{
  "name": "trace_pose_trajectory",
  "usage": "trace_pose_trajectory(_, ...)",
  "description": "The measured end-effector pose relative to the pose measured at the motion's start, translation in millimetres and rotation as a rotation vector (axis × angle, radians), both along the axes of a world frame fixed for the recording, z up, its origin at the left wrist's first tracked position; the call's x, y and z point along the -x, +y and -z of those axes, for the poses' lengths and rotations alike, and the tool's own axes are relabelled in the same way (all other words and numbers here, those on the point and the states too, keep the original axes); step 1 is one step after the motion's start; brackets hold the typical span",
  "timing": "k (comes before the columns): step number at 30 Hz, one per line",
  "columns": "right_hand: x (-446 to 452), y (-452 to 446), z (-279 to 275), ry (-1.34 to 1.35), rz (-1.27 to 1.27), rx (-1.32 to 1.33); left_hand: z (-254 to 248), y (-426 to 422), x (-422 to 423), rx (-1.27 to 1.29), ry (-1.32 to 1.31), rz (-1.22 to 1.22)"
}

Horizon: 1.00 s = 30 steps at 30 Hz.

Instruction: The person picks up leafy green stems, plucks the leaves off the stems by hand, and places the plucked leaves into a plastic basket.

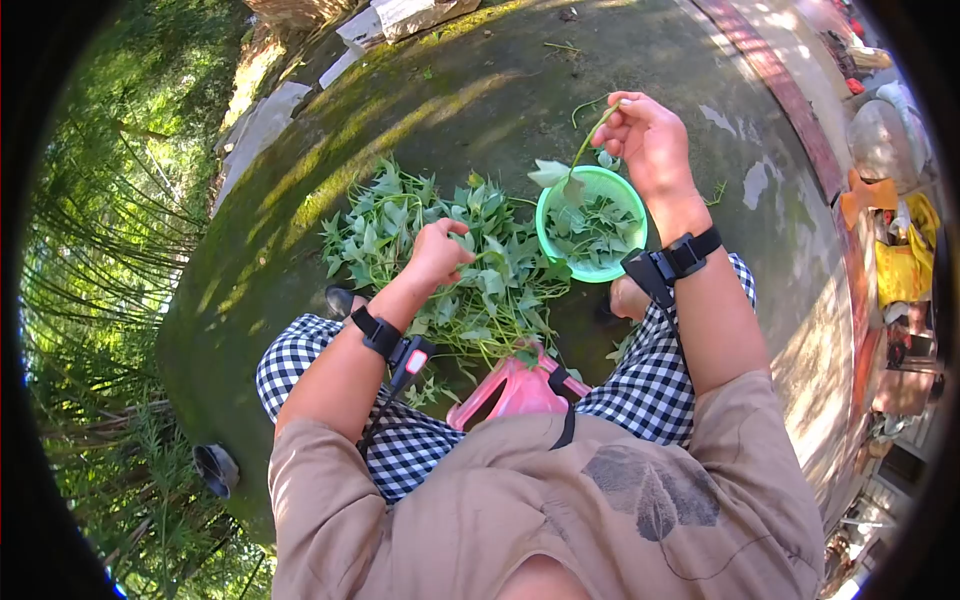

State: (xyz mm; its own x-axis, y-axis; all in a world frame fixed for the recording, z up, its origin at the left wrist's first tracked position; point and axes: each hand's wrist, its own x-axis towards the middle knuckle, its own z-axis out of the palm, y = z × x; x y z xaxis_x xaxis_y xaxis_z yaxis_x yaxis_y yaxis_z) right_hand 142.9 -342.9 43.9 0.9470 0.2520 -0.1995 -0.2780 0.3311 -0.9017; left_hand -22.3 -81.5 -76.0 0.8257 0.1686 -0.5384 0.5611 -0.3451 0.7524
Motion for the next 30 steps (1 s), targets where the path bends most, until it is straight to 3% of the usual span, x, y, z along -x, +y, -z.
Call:
trace_pose_trajectory(1,5,7,4,0.033,-0.060,0.048,-11,-1,-4,0.281,0.217,-0.160)
trace_pose_trajectory(2,12,14,8,0.067,-0.120,0.095,-11,1,-6,0.405,0.224,-0.191)
trace_pose_trajectory(9,37,43,44,0.251,-0.258,0.144,-40,-15,-11,0.896,0.180,-0.046)
trace_pose_trajectory(17,47,53,62,0.262,-0.310,0.231,-34,-20,-8,0.710,0.101,-0.062)
trace_pose_trajectory(20,44,60,83,-0.375,-0.126,0.803,-40,-23,-6,0.624,0.019,-0.151)
trace_pose_trajectory(23,59,62,48,-1.267,-0.269,1.098,-36,-18,-5,0.484,-0.058,-0.113)
trace_pose_trajectory(24,62,63,51,-1.296,-0.407,1.037,-36,-18,-6,0.450,-0.107,-0.093)
trace_pose_trajectory(27,73,64,62,-1.401,-0.493,1.095,-38,-19,-4,0.359,-0.215,-0.036)
trace_pose_trajectory(30,70,62,67,-1.290,-0.606,1.179,-29,-19,-6,0.330,-0.299,-0.008)
